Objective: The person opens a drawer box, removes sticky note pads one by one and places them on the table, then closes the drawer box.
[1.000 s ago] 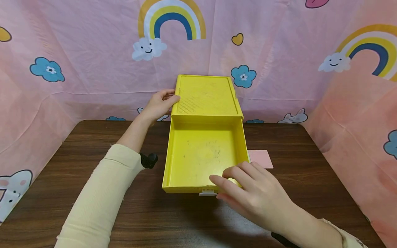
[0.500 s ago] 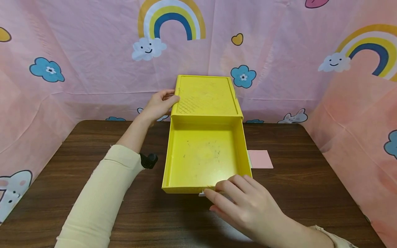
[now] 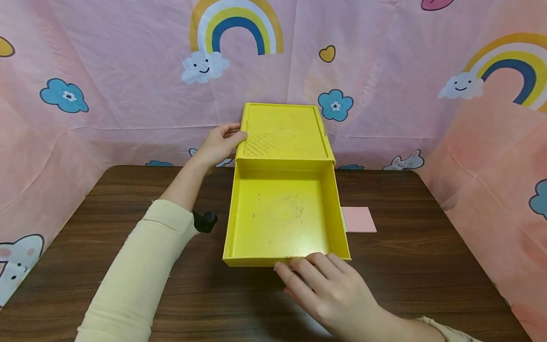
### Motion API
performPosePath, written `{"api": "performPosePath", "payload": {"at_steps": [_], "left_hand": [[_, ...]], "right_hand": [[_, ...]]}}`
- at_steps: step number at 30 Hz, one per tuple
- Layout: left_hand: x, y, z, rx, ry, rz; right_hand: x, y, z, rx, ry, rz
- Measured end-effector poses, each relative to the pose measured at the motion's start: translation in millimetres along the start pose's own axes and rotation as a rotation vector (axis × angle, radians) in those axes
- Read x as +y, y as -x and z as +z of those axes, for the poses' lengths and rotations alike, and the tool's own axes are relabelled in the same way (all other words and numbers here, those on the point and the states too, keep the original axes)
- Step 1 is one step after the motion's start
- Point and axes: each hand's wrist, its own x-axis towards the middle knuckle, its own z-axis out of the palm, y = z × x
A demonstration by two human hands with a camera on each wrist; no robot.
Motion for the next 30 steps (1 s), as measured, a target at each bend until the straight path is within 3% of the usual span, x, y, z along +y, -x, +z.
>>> {"api": "performPosePath", "payload": {"at_steps": [14, 21, 30], "left_hand": [[-1.0, -0.6, 0.6, -0.009, 0.023, 0.005], [-0.1, 0.4, 0.3, 0.000, 0.020, -0.001], [-0.6, -0.4, 0.2, -0.006, 0.020, -0.001]], "right_hand": [[-7, 3, 6.2, 0.013, 0.123, 0.021], [-6, 3, 12.6, 0.074, 0.165, -0.020], [-6, 5, 18.3, 0.103, 0.177, -0.003]]}}
